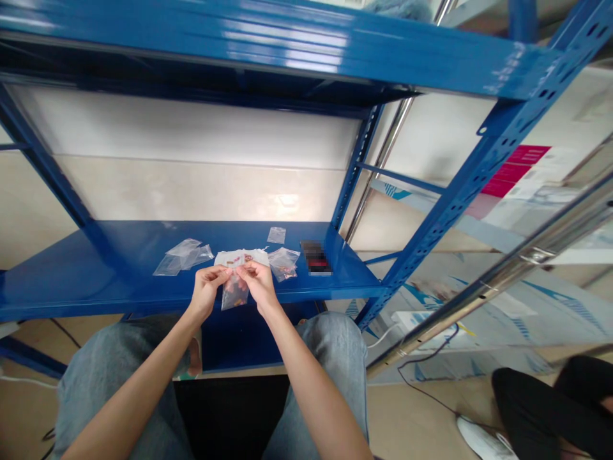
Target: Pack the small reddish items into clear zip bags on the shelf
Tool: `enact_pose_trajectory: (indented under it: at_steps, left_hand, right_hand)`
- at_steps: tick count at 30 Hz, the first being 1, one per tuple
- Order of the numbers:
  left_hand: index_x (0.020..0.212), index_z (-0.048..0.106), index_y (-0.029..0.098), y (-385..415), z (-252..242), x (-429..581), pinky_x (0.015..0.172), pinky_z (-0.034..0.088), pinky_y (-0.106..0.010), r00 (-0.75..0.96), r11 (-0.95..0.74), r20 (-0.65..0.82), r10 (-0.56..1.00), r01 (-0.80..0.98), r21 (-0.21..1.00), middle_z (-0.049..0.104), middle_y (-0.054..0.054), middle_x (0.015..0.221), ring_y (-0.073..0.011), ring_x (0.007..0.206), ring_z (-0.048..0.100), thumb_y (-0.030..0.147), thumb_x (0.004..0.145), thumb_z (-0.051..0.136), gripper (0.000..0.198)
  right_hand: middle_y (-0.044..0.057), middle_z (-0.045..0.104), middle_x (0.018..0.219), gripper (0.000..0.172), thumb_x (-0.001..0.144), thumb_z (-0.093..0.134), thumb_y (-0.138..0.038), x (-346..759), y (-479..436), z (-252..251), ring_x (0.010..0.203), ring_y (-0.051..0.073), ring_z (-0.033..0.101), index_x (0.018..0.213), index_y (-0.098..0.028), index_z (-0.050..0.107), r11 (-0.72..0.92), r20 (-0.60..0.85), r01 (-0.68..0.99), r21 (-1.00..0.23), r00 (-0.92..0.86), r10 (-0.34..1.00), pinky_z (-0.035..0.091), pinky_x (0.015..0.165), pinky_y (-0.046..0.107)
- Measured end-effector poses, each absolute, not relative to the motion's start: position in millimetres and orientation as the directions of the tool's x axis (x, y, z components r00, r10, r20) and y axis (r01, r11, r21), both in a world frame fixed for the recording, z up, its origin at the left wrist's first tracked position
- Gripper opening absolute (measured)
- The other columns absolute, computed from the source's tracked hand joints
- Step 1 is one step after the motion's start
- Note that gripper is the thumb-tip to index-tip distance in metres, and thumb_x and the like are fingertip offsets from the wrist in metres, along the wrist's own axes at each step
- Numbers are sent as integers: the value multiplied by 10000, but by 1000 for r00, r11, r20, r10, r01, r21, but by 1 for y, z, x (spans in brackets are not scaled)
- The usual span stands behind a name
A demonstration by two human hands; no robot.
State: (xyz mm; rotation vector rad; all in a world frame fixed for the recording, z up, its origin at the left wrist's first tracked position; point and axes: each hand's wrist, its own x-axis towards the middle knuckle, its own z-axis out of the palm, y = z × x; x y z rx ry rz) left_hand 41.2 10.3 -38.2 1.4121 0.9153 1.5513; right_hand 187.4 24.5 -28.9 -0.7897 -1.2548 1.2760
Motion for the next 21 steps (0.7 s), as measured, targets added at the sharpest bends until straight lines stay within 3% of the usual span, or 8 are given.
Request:
enact_pose_trajectory:
  at_steps: [8, 12, 17, 21]
  left_hand:
    - [699, 721, 154, 6, -21, 31, 494, 269, -243, 37, -467, 468, 883, 176, 867, 500, 28, 511, -101, 474, 382, 492, 885, 674, 389]
    - [657, 708, 152, 7, -15, 22, 476, 211, -247, 89, -481, 473, 876, 220, 849, 446, 41, 469, -86, 436, 331, 497, 883, 672, 414]
    - [759, 745, 172, 31, -11, -25, 472, 284, -245, -38, -471, 493, 869, 237, 850, 496, 39, 432, -109, 393, 393, 476, 896, 655, 345]
    - [779, 745, 184, 64, -6, -85, 606, 419, -255, -241, -426, 642, 728, 573, 699, 655, -37, 643, -177, 607, 580, 439, 877, 666, 284]
  right_hand:
    - [-20, 581, 535, 365, 741, 816, -562, 187, 23, -25, 460, 124, 492, 731, -220, 688, 237, 282, -219, -947, -208, 937, 378, 454, 255]
    - [13, 667, 596, 382, 700, 845, -536, 194, 26, -18, 438, 108, 488, 671, -198, 669, 281, 310, -164, -946, -191, 931, 370, 445, 250]
    - [54, 707, 620, 396, 640, 865, -535, 236, 49, -4, 451, 126, 518, 678, -170, 716, 320, 315, -106, -941, 63, 947, 394, 443, 263]
    - [59, 686, 601, 445, 615, 861, -566, 285, 85, -3, 428, 120, 496, 673, -154, 705, 376, 377, 51, -925, 243, 894, 366, 415, 259]
